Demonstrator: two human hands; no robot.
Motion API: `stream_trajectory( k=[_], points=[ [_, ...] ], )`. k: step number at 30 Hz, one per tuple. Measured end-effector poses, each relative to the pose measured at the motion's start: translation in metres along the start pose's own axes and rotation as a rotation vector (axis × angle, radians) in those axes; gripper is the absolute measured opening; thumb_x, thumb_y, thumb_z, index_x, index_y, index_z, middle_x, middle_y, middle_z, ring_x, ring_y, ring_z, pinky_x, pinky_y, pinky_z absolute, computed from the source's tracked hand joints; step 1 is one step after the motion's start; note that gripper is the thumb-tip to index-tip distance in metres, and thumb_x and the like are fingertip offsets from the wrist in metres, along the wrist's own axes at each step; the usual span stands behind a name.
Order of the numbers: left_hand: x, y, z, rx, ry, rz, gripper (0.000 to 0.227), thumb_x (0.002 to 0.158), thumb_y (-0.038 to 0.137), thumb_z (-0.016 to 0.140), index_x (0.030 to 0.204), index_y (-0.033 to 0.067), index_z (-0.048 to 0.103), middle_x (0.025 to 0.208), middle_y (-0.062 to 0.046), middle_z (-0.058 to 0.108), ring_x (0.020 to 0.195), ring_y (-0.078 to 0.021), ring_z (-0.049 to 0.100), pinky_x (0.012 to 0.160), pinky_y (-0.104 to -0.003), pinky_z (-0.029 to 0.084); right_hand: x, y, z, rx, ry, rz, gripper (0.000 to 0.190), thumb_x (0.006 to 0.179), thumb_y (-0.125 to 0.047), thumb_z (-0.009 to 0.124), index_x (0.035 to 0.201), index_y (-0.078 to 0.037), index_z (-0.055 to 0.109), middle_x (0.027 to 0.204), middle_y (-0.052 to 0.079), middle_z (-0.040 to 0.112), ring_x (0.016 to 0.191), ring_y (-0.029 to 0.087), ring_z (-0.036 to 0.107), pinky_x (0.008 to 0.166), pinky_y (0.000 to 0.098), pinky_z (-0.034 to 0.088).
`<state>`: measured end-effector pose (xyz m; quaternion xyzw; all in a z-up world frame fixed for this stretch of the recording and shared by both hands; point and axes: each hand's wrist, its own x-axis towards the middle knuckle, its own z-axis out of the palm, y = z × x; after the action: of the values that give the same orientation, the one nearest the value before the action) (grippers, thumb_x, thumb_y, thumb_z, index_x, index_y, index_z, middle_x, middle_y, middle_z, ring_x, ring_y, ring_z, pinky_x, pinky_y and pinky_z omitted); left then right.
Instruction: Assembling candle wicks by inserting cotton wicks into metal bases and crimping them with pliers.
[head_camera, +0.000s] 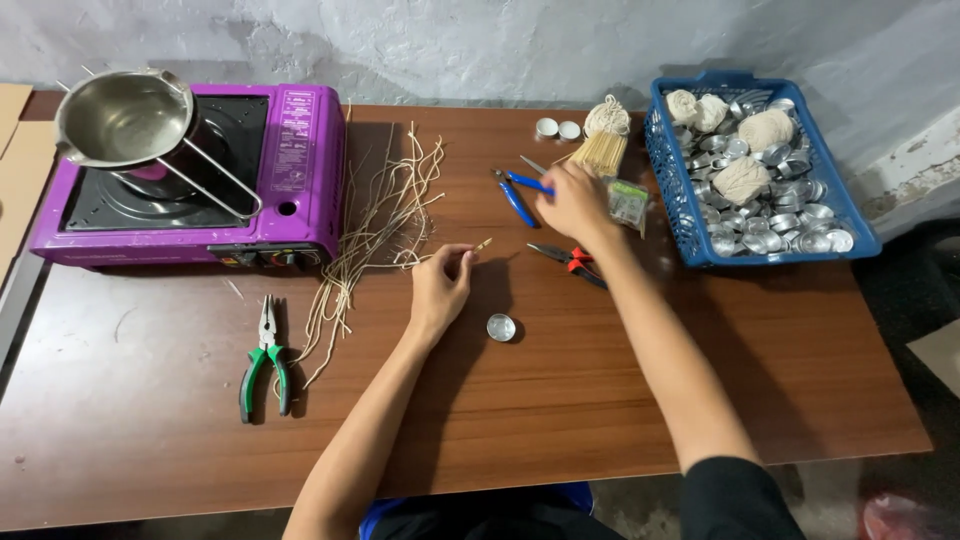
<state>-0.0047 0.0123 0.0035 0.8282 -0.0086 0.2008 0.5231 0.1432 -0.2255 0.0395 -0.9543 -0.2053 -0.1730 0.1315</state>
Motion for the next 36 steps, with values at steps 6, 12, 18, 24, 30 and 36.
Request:
stream_trajectory(
  k=[6, 12, 18, 24, 30, 36],
  points=[
    [0.003, -0.008, 0.001, 0.075, -0.066, -0.005, 0.015, 0.095, 0.017, 0.067, 0.105, 0.0141, 0.077, 0.085, -0.005, 0.080, 0.081, -0.0265, 0.076, 0.071, -0.037, 0.059, -0.088, -0.001, -0.092, 0.086, -0.539, 0.107, 0.069, 0.077, -0.036, 0.081, 0.133, -0.002, 0.062, 0.131, 0.026, 0.062, 0.125, 0.048, 0.058, 0.109, 0.0550, 0.045],
    [0.005, -0.009, 0.000, 0.195, -0.173, -0.010, 0.014, 0.091, 0.019, 0.071, 0.101, 0.0116, 0.077, 0.083, -0.007, 0.079, 0.081, -0.0303, 0.076, 0.072, -0.041, 0.060, -0.117, 0.009, -0.073, -0.009, -0.370, 0.054, 0.063, 0.074, -0.043, 0.082, 0.125, -0.010, 0.069, 0.119, 0.011, 0.066, 0.115, 0.030, 0.064, 0.098, 0.0408, 0.054],
    [-0.008, 0.015, -0.027, 0.251, -0.204, -0.038, 0.017, 0.093, 0.021, 0.070, 0.105, 0.0111, 0.077, 0.085, -0.011, 0.078, 0.082, -0.0331, 0.076, 0.072, -0.043, 0.062, -0.097, 0.013, -0.009, 0.191, -0.107, 0.023, 0.061, 0.066, -0.044, 0.088, 0.113, -0.008, 0.073, 0.103, 0.008, 0.066, 0.097, 0.026, 0.070, 0.080, 0.0338, 0.060],
    [-0.016, -0.008, -0.026, 0.377, -0.191, 0.031, 0.016, 0.093, 0.023, 0.071, 0.102, 0.0114, 0.077, 0.083, -0.012, 0.075, 0.078, -0.0341, 0.075, 0.068, -0.042, 0.063, -0.037, -0.030, 0.059, 0.125, 0.097, 0.008, 0.064, 0.064, -0.052, 0.085, 0.107, -0.007, 0.071, 0.099, 0.007, 0.061, 0.090, 0.027, 0.069, 0.075, 0.0386, 0.061],
    [-0.022, -0.016, -0.026, 0.475, -0.133, 0.166, 0.012, 0.090, 0.024, 0.072, 0.096, 0.0140, 0.075, 0.085, -0.010, 0.069, 0.075, -0.0337, 0.073, 0.064, -0.043, 0.062, 0.004, -0.076, 0.064, -0.175, 0.088, 0.042, 0.057, 0.068, -0.057, 0.077, 0.093, -0.006, 0.069, 0.091, 0.009, 0.061, 0.089, 0.032, 0.068, 0.073, 0.0486, 0.059],
    [-0.025, -0.035, -0.024, 0.669, -0.111, 0.190, 0.020, 0.091, 0.039, 0.070, 0.091, 0.0193, 0.071, 0.087, -0.003, 0.064, 0.072, -0.0288, 0.073, 0.061, -0.040, 0.062, 0.010, -0.082, 0.078, -0.249, 0.079, 0.032, 0.056, 0.071, -0.055, 0.078, 0.091, -0.004, 0.069, 0.091, 0.012, 0.062, 0.098, 0.034, 0.063, 0.078, 0.0480, 0.054]
  ],
)
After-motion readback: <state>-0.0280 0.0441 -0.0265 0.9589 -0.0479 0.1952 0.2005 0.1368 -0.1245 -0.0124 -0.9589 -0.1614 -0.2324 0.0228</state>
